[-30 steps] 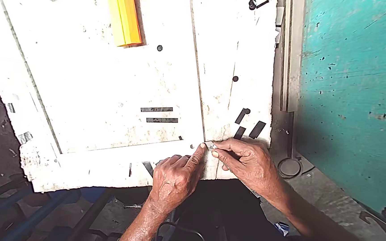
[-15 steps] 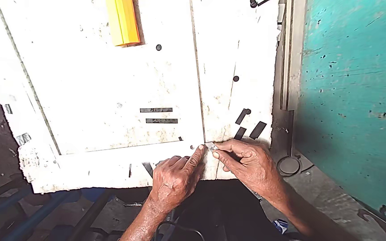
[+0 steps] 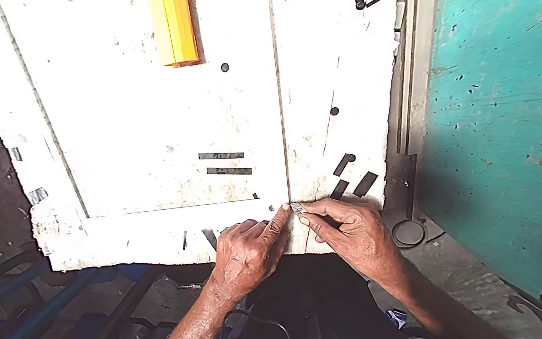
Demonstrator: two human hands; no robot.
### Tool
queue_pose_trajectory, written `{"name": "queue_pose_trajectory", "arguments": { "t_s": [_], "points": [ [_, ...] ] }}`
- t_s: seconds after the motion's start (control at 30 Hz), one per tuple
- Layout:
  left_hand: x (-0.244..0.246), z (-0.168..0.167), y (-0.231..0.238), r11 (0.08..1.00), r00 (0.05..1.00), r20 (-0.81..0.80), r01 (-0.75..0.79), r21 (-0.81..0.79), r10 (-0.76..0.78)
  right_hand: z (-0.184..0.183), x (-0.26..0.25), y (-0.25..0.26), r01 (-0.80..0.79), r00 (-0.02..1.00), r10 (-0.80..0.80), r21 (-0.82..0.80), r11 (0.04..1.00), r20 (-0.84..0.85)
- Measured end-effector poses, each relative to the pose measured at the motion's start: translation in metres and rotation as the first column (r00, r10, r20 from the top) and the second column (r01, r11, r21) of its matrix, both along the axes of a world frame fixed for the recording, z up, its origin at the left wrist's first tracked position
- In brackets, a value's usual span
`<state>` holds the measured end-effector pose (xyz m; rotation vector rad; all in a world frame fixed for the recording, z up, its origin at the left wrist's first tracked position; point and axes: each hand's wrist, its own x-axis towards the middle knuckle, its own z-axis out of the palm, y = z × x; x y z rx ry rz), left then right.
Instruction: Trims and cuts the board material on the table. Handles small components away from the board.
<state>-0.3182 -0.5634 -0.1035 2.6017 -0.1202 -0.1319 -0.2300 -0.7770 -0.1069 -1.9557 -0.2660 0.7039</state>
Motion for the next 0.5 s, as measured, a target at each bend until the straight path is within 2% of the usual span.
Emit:
{"name": "queue_pose_trajectory", "arguments": {
  "t_s": [0.27,0.5],
  "points": [
    [-0.0046,-0.0063,0.0016,1.000,0.998,0.055,-0.011,-0.019,0.012,0.0000,-0.0003,-0.0026,0.024,0.999,-0.024,0.023,0.999,0.024],
    [-0.0015,-0.0037,0.0001,1.000,0.999,0.040,-0.003,0.007,0.003,-0.0010,-0.0016,0.0007,0.025,0.999,-0.024,-0.011,1.000,0.046]
  ]
}}
